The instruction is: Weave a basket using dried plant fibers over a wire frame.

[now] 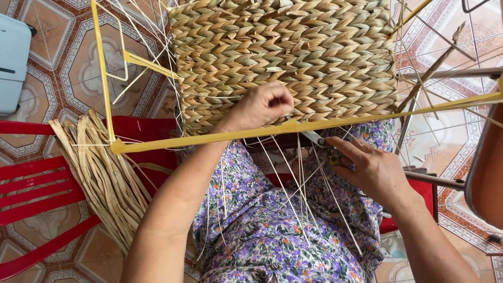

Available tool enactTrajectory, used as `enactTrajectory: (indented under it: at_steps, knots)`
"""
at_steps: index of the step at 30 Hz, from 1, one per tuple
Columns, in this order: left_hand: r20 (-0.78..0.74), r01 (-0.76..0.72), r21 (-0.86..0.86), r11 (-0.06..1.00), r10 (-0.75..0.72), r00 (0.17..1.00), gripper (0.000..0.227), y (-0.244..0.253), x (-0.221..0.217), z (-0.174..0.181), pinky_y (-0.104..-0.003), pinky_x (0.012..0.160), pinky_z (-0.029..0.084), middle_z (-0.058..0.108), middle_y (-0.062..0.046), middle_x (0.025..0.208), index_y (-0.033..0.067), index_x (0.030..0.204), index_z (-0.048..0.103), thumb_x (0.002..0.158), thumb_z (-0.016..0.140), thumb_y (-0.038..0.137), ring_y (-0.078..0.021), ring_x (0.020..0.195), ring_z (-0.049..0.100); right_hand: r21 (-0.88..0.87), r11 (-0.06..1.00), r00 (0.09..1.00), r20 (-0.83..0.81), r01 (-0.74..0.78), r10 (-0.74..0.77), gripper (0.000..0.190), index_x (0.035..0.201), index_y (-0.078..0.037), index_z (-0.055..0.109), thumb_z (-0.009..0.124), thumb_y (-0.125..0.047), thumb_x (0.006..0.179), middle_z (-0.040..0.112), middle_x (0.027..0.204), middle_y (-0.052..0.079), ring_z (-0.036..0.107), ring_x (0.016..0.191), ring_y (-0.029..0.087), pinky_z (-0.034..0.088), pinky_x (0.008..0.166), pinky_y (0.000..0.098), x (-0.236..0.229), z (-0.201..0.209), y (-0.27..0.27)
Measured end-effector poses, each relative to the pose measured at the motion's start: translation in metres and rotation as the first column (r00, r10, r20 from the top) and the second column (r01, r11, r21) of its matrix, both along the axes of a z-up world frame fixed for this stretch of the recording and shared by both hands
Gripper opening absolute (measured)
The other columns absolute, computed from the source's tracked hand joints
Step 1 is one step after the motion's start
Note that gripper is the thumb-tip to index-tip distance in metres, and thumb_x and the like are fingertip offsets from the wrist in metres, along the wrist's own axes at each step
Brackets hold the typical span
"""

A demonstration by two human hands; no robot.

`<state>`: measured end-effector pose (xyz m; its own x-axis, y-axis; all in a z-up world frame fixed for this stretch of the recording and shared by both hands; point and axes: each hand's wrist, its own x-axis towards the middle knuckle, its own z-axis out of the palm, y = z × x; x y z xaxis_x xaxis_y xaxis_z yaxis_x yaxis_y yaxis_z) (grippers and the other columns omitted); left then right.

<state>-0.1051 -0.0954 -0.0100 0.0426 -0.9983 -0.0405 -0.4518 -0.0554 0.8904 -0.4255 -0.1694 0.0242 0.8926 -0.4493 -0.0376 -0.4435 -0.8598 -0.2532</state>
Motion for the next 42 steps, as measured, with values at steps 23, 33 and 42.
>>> enactTrajectory:
  at_steps: [23, 33, 42]
  knots:
    - [0.298, 0.049, -0.126, 0.991, -0.01, 0.955, 0.017, 0.013, -0.008, 0.004, -0.036, 0.071, 0.059, 0.06, -0.007, 0.091, 0.0055, 0.092, 0.069, 0.085, 0.08, 0.016, -0.0204, 0.078, 0.069, 0.001, 0.993, 0.966, -0.23, 0.12, -0.117, 0.078, 0.148, -0.042, 0.045, 0.077, -0.046, 0.078, 0.062, 0.101, 0.007, 0.069, 0.082, 0.03, 0.06, 0.068, 0.0421, 0.01, 0.025, -0.007]
    - [0.228, -0.016, -0.208, 0.978, 0.064, 0.972, 0.011, 0.006, -0.014, -0.001, -0.034, 0.07, 0.058, 0.061, -0.006, 0.091, 0.0051, 0.091, 0.069, 0.091, 0.077, 0.012, -0.0183, 0.079, 0.069, -0.07, 0.996, 0.992, -0.106, 0.055, -0.062, 0.078, 0.15, -0.041, 0.045, 0.076, -0.048, 0.08, 0.067, 0.1, 0.01, 0.072, 0.068, 0.028, 0.059, 0.051, 0.0399, 0.0, -0.009, -0.001]
    - [0.056, -0.082, -0.129, 0.988, 0.089, 0.994, 0.009, 0.004, -0.013, 0.003, -0.03, 0.071, 0.058, 0.064, -0.005, 0.091, 0.004, 0.094, 0.071, 0.091, 0.077, 0.011, -0.0134, 0.078, 0.069, -0.048, 0.992, 0.992, -0.056, 0.114, -0.116, 0.074, 0.147, -0.039, 0.049, 0.076, -0.045, 0.079, 0.067, 0.102, 0.009, 0.071, 0.072, 0.029, 0.058, 0.053, 0.0402, 0.007, 0.008, 0.011]
